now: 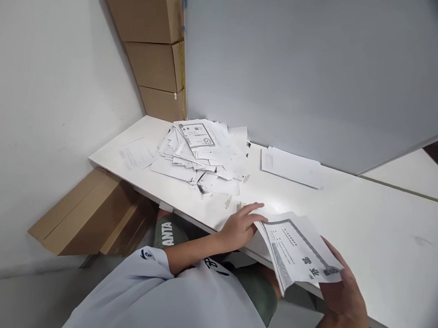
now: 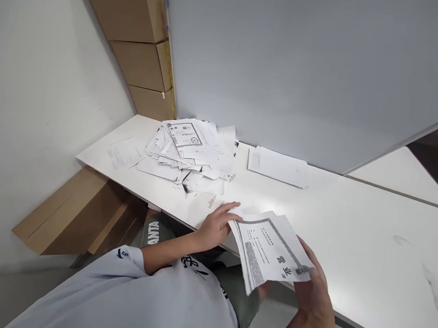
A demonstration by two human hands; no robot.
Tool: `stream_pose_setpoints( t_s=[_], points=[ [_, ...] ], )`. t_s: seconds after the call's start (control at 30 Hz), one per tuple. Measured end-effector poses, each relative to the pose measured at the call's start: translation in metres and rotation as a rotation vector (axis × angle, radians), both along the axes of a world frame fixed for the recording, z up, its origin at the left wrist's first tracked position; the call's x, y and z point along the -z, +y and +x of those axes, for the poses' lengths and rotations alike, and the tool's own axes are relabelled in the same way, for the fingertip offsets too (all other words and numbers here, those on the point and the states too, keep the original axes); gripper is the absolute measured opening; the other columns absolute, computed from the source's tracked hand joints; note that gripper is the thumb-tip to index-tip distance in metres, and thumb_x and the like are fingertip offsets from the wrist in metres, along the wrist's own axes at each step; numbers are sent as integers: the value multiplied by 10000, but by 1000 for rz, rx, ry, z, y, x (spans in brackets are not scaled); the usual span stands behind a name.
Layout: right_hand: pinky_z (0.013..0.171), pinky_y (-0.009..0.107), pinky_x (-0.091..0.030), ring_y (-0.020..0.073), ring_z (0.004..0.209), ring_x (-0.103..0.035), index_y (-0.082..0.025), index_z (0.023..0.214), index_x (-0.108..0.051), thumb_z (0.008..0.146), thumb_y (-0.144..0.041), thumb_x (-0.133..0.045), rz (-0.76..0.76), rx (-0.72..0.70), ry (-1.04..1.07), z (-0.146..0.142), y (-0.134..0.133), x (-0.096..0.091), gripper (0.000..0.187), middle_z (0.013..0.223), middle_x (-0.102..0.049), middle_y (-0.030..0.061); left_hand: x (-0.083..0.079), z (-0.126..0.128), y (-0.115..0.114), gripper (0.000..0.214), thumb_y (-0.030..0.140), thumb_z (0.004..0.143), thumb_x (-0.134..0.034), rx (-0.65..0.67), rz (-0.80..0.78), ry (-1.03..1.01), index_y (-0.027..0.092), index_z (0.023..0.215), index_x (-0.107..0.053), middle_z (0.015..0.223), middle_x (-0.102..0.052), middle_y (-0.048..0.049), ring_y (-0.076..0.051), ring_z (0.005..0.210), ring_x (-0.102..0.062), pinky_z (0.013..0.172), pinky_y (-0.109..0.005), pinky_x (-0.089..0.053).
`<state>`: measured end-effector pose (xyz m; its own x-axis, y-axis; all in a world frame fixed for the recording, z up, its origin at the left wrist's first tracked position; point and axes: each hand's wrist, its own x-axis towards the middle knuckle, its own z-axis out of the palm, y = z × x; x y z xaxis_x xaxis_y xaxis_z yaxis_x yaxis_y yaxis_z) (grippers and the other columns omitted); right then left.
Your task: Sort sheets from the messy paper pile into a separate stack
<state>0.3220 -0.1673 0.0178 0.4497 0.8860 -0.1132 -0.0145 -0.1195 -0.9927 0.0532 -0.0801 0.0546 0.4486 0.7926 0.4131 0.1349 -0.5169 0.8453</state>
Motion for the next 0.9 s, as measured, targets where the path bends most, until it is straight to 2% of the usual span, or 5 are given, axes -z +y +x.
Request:
stream_pose_setpoints(
  t_s=[0.17, 0.3, 0.43, 0.6, 0.9],
  points=[
    [592, 269, -520, 226, 911, -638, -296, 1185, -668, 523, -360, -871, -108, 46, 101, 12, 3, -7, 696, 1148, -651, 55, -17, 23, 13, 258, 245, 948, -489, 22, -567, -280, 281, 1168, -620, 1532, -410, -44, -246, 1325, -512, 955, -366, -568],
    [657, 260, -521, 175, 871, -613, -260, 1101, -671, 522, -312, -860, 93, 256, 126, 3, 12, -1, 611, 995, -640, 9, -13, 37, 19, 455, 392, 1032, -280, -2, -789, -415, 369, 1486, -257, 1586, -328, -15, -213, 1392, -436, 1081, -396, -475],
    [701, 287, -509, 172, 848, -590, -216, 925, -666, 503, -264, -829, 247, 491, 143, -11, 18, 9, 455, 846, -608, -21, -11, 39, 9, 582, 568, 1002, -249, 52, -675, -282, 335, 1529, -168, 1581, -334, -56, -275, 1474, -281, 1169, -477, -336],
    [644, 285, -461, 157, 754, -529, -211, 778, -590, 541, -208, -773, 414, 720, 67, -6, 7, 17, 300, 743, -517, -39, -20, 33, 4, 938, 667, 810, -614, 249, -292, -9, 233, 1525, -190, 1604, -234, -157, -369, 1462, -266, 1172, -499, -292],
    [782, 363, -474, 187, 750, -571, -225, 774, -578, 582, -154, -700, 425, 578, -14, -4, 14, 22, 238, 725, -577, -29, -6, 48, 10, 442, 294, 859, -619, 175, -189, 79, 239, 1247, -415, 1222, -624, -96, -254, 1180, -583, 902, -372, -503]
  ],
)
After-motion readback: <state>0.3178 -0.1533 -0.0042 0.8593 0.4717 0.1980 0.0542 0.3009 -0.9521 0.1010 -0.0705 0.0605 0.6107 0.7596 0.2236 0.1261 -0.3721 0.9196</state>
